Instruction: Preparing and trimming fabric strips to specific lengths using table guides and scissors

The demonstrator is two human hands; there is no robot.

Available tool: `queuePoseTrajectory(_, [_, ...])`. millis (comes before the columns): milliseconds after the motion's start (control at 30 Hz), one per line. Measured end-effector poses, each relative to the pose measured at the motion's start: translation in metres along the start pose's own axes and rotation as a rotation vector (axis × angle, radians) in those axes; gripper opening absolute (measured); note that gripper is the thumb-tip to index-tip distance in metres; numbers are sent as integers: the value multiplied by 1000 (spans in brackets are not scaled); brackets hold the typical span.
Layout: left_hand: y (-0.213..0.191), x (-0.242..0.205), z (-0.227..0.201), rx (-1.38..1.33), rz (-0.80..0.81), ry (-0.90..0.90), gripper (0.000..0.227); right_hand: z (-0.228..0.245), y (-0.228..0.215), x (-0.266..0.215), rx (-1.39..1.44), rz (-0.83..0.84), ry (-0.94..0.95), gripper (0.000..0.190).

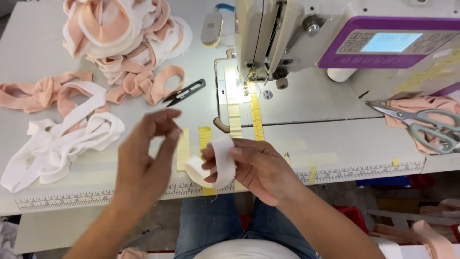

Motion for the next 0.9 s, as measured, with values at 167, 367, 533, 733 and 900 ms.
queuePoseTrajectory(167, [23, -26, -27, -92, 45, -16, 41, 19, 15, 1, -74, -164, -62, 43])
queuePoseTrajectory(367, [23, -20, -56, -334, 92, 22, 52, 38, 25, 5, -236, -147, -187, 41])
queuePoseTrajectory(533, [2, -8, -88, -137, -20, 303, 26, 40, 43, -5, -587, 75, -485, 28])
queuePoseTrajectory(733, [-14, 18, -120, 272, 128, 464, 19, 53, 42, 6, -691, -6, -832, 13])
queuePoseTrajectory(900, [-30, 43, -144, 260, 189, 252, 10, 64, 64, 16, -790, 172, -770, 16])
Point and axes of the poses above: each hand's wrist, its own x-axis towards the middle knuckle, its own y-axis out of the palm, z = x × y, the point moved 5 cm from there along x, towards the middle knuckle, and after that the axes turned 4 degrees about -y, right-handed, at the moved point
